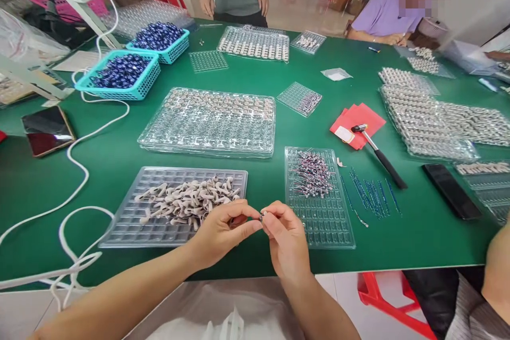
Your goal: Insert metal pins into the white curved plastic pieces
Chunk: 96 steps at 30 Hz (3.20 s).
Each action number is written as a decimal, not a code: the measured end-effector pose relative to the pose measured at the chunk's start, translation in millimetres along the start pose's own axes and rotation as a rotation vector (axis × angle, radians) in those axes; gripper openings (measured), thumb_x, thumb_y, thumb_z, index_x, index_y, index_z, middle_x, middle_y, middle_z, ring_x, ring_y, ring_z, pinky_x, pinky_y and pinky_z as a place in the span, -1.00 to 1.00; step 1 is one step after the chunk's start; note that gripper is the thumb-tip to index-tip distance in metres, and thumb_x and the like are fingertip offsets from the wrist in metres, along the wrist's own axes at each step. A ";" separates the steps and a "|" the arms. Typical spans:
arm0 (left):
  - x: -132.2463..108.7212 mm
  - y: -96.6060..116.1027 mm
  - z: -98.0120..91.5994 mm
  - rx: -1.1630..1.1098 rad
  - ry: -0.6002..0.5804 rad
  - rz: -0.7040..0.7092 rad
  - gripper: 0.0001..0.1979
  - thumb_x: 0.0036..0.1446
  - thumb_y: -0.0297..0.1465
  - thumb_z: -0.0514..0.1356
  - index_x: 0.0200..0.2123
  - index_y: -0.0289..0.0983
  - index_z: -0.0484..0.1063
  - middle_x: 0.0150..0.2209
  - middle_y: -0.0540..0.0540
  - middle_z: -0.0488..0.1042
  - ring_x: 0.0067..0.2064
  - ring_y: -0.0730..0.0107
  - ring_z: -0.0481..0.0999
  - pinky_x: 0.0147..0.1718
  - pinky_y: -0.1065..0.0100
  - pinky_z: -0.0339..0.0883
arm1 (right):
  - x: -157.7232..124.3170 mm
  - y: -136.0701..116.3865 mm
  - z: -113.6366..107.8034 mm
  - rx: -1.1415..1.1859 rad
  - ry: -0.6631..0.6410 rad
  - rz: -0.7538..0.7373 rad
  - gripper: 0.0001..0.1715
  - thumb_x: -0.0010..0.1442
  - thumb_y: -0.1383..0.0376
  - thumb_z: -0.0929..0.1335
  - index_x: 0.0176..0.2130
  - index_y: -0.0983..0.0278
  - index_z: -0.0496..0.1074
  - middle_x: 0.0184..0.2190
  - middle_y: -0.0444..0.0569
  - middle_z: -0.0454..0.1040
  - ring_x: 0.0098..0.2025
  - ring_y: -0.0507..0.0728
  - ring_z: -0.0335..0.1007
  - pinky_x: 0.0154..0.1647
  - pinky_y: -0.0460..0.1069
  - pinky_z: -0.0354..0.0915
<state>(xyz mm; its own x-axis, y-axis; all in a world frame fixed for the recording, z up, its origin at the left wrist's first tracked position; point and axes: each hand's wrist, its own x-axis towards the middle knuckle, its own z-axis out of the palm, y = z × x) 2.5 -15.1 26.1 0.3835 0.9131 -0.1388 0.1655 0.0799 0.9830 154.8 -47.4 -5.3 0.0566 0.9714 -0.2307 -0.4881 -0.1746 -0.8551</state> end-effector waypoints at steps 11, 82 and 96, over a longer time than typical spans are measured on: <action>14.2 1.1 -29.1 -0.290 -0.496 -0.384 -0.80 0.02 -0.29 0.29 -0.45 -0.34 0.49 -0.58 0.08 0.24 -0.55 0.57 0.10 -0.56 0.45 -0.06 | -0.6 -29.2 -25.7 -0.825 -0.503 -0.609 -0.45 0.23 0.58 0.31 0.09 0.09 0.40 -0.17 -0.04 0.48 -0.15 0.08 0.40 -0.18 -0.01 0.37; 9.2 1.2 -12.1 -0.884 0.002 -0.413 -0.87 -0.11 -0.52 0.18 -0.39 -0.31 0.39 -0.43 0.00 0.30 -0.43 0.50 0.25 -0.41 0.45 0.17 | -0.2 -5.0 -15.6 -0.900 -0.478 -0.665 -0.73 0.23 0.49 0.30 -0.12 0.17 0.38 0.00 0.04 0.57 -0.16 0.11 0.53 -0.10 0.08 0.44; 8.2 -8.5 -11.2 -0.693 -0.007 -0.299 -0.64 0.13 -0.32 0.33 -0.02 -0.31 0.49 -0.16 -0.15 0.53 -0.11 0.30 0.52 0.00 0.26 0.35 | -3.2 -0.2 -22.3 -0.611 -0.096 -0.526 -0.81 0.29 0.43 0.30 -0.16 0.18 0.44 -0.18 0.03 0.53 -0.15 0.15 0.49 -0.17 0.09 0.46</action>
<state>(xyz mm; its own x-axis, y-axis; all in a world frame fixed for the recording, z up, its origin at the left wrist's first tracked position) -5.9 -3.8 17.9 0.4183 0.8107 -0.4096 -0.3452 0.5590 0.7539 174.0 -54.1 -14.8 0.0579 0.9556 0.2890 0.1450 0.2784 -0.9495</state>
